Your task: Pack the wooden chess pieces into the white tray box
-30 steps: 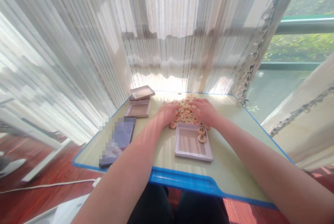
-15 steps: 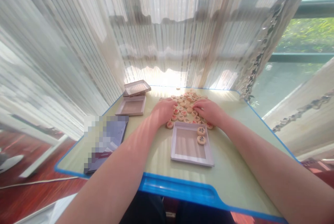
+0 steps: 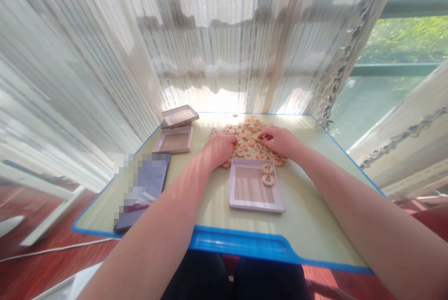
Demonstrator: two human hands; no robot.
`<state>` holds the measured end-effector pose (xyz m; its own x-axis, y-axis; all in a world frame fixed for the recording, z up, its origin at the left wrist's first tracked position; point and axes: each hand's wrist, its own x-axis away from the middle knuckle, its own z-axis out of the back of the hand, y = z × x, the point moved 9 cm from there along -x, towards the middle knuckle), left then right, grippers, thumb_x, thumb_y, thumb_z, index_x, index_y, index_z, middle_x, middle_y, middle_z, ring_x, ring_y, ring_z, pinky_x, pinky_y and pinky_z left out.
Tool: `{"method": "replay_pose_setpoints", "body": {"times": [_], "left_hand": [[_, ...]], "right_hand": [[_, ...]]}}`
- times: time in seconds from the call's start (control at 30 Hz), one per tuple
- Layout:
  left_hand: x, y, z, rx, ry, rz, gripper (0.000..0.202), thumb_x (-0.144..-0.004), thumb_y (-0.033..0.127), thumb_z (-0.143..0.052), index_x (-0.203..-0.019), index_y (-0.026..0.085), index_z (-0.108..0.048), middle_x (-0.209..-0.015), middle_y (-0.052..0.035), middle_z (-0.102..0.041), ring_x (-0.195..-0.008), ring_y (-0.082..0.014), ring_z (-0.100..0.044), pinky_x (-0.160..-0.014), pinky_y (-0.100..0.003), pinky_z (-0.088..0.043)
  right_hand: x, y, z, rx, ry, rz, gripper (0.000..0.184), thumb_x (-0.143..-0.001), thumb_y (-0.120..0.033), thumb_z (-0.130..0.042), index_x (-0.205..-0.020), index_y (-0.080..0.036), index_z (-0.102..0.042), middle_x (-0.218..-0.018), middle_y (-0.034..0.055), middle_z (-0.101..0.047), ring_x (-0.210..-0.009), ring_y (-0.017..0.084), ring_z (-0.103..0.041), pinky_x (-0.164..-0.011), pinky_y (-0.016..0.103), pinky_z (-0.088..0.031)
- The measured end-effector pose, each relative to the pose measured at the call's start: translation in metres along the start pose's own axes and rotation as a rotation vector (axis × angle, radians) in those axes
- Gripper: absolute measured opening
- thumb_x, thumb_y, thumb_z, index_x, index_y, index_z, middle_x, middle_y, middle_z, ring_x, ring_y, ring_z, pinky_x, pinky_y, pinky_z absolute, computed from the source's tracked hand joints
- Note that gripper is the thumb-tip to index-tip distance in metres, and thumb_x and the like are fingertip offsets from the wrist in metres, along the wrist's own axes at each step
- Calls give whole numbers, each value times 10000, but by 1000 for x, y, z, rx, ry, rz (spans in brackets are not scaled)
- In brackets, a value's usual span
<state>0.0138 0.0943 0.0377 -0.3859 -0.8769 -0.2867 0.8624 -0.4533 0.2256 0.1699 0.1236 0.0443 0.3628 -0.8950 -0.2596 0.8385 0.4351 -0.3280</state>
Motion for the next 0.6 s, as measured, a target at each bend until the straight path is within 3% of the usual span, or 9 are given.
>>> {"method": "replay_pose_setpoints", "body": {"times": [0.2,0.47,0.6], "left_hand": [[0,-2,1,29,25,13,366,-774,49,-387,-926,173,-696,-1011,-44,-687,-982,-180,-612,-946,-278,-461],[0,-7,-2,72,40,-8,373,-681,17,-413,-856,195,-690,-973,-22,-686,-924,-162,-620,-881,-243,-485],[0,-7,-3,77,40,-7,373,-667,18,-417,-854,195,-687,-984,-21,-686,-956,-163,-616,-914,-248,-475]], "right_hand": [[-1,10,2,-28,-16,-59,171,-739,-333,-596,-788,-219,-714,-805,13,-689,-747,173,-618,-660,278,-472],[2,43,5,-181,-50,-176,306,-691,-154,-551,-937,-231,-715,-887,7,-702,-597,108,-584,-483,205,-445],[2,34,7,-115,-45,-176,315,-715,-180,-540,-960,-250,-725,-905,12,-690,-559,104,-554,-484,220,-444]]}}
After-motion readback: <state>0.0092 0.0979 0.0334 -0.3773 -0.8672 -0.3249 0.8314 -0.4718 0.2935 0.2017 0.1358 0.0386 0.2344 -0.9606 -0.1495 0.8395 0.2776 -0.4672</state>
